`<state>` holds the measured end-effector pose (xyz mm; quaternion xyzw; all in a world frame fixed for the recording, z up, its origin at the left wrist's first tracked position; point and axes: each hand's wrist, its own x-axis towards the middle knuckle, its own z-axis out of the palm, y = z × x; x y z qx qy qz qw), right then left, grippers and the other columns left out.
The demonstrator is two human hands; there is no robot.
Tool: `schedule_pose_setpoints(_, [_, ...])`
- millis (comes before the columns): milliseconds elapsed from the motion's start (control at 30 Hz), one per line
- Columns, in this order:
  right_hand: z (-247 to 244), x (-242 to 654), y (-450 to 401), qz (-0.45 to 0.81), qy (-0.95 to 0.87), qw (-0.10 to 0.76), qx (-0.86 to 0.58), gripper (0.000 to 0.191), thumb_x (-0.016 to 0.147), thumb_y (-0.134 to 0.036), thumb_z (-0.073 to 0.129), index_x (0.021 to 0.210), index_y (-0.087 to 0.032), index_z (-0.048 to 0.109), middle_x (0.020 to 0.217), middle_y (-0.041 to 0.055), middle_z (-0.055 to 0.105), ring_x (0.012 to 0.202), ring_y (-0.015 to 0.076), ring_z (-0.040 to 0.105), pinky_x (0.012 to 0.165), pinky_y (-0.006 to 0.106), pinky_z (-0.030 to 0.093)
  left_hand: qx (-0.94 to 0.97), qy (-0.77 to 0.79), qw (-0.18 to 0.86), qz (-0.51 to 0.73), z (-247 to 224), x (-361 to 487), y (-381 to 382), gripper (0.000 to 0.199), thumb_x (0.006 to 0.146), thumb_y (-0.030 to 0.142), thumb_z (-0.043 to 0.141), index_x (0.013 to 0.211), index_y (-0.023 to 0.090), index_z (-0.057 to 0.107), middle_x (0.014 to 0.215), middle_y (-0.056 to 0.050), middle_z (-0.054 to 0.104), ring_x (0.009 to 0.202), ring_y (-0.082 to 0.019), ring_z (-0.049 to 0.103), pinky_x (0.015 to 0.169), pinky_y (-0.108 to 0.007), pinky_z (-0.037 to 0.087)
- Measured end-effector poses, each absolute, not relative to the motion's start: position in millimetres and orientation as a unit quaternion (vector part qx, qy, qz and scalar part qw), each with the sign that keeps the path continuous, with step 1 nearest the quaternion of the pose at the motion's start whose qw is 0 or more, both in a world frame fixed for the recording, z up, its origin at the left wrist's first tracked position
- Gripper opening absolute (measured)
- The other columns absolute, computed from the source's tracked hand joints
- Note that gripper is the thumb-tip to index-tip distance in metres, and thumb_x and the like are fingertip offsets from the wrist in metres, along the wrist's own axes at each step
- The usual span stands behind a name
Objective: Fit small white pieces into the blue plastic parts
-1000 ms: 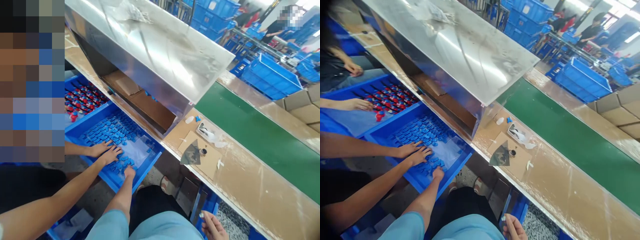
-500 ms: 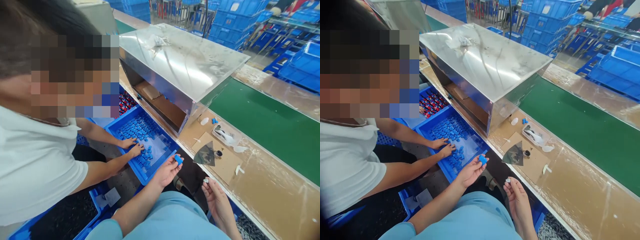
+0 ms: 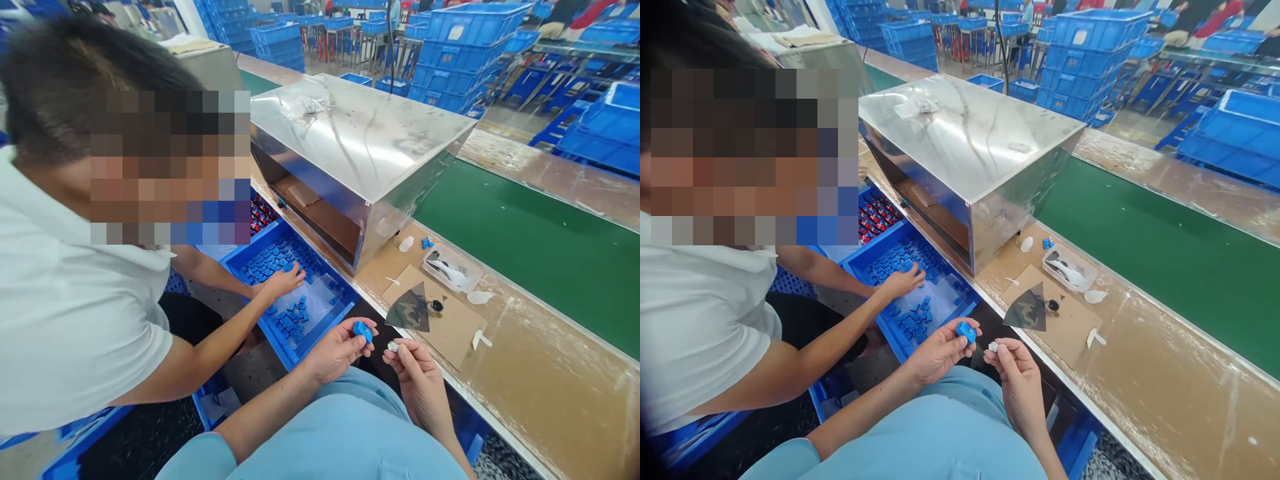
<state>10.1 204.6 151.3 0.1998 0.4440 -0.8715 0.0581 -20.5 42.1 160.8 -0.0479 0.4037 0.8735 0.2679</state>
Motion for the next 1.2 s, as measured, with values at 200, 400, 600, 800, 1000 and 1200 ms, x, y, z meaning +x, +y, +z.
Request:
schedule_pose_setpoints(200, [153, 10, 207, -0.877, 0.444, 0.050, 0.175, 0.029, 0.061, -0.040, 0.084, 0.078, -0.020, 0.072, 0.069, 0.0028, 0.070, 0.066, 0.0140, 0.066, 0.068, 0.024, 0.056, 0.008, 0.388, 0.304, 0.870, 162, -18, 47, 0.042, 0.073, 0.037, 0.076, 0.107, 0.018, 0.060, 0.090, -0.006, 0.066, 0.070, -0.012, 0.059, 0.065, -0.025, 0.042])
schedule_pose_setpoints(400, [154, 12, 209, -0.878, 0.442, 0.046, 0.179, 0.028, 0.062, -0.039, 0.083, 0.079, -0.019, 0.072, 0.070, 0.0035, 0.070, 0.066, 0.0149, 0.066, 0.069, 0.026, 0.057, -0.008, 0.386, 0.305, 0.871, 165, -17, 50, 0.042, 0.070, 0.036, 0.079, 0.105, 0.018, 0.062, 0.090, -0.007, 0.068, 0.073, -0.011, 0.058, 0.074, -0.027, 0.042])
schedule_pose_setpoints(600, [156, 14, 212, -0.876, 0.436, 0.033, 0.206, 0.032, 0.057, -0.039, 0.086, 0.076, -0.019, 0.072, 0.069, 0.0027, 0.069, 0.064, 0.0140, 0.065, 0.069, 0.025, 0.057, 0.003, 0.413, 0.267, 0.871, 165, -17, 56, 0.035, 0.069, 0.032, 0.079, 0.098, 0.018, 0.064, 0.095, -0.007, 0.069, 0.082, -0.013, 0.060, 0.079, -0.027, 0.043])
schedule_pose_setpoints(800, [156, 13, 215, -0.872, 0.434, 0.028, 0.224, 0.033, 0.056, -0.039, 0.086, 0.076, -0.018, 0.072, 0.074, 0.0028, 0.070, 0.066, 0.0128, 0.065, 0.068, 0.023, 0.056, 0.023, 0.586, 0.161, 0.794, 170, -22, 58, 0.032, 0.070, 0.030, 0.077, 0.098, 0.018, 0.069, 0.098, -0.006, 0.066, 0.089, -0.015, 0.057, 0.083, -0.027, 0.044])
schedule_pose_setpoints(1000, [156, 14, 214, -0.873, 0.436, 0.037, 0.215, 0.030, 0.058, -0.038, 0.085, 0.077, -0.018, 0.072, 0.074, 0.0032, 0.070, 0.066, 0.0137, 0.065, 0.069, 0.024, 0.057, 0.063, 0.679, 0.110, 0.723, 173, -19, 57, 0.027, 0.072, 0.023, 0.073, 0.099, 0.019, 0.072, 0.102, -0.008, 0.065, 0.096, -0.019, 0.057, 0.088, -0.028, 0.043])
schedule_pose_setpoints(1200, [157, 13, 209, -0.873, 0.440, 0.040, 0.204, 0.028, 0.061, -0.037, 0.084, 0.079, -0.019, 0.072, 0.076, 0.0039, 0.070, 0.068, 0.0155, 0.066, 0.070, 0.026, 0.057, 0.024, 0.634, 0.138, 0.761, 172, -19, 54, 0.030, 0.071, 0.026, 0.075, 0.100, 0.018, 0.070, 0.100, -0.007, 0.066, 0.093, -0.018, 0.058, 0.087, -0.029, 0.045])
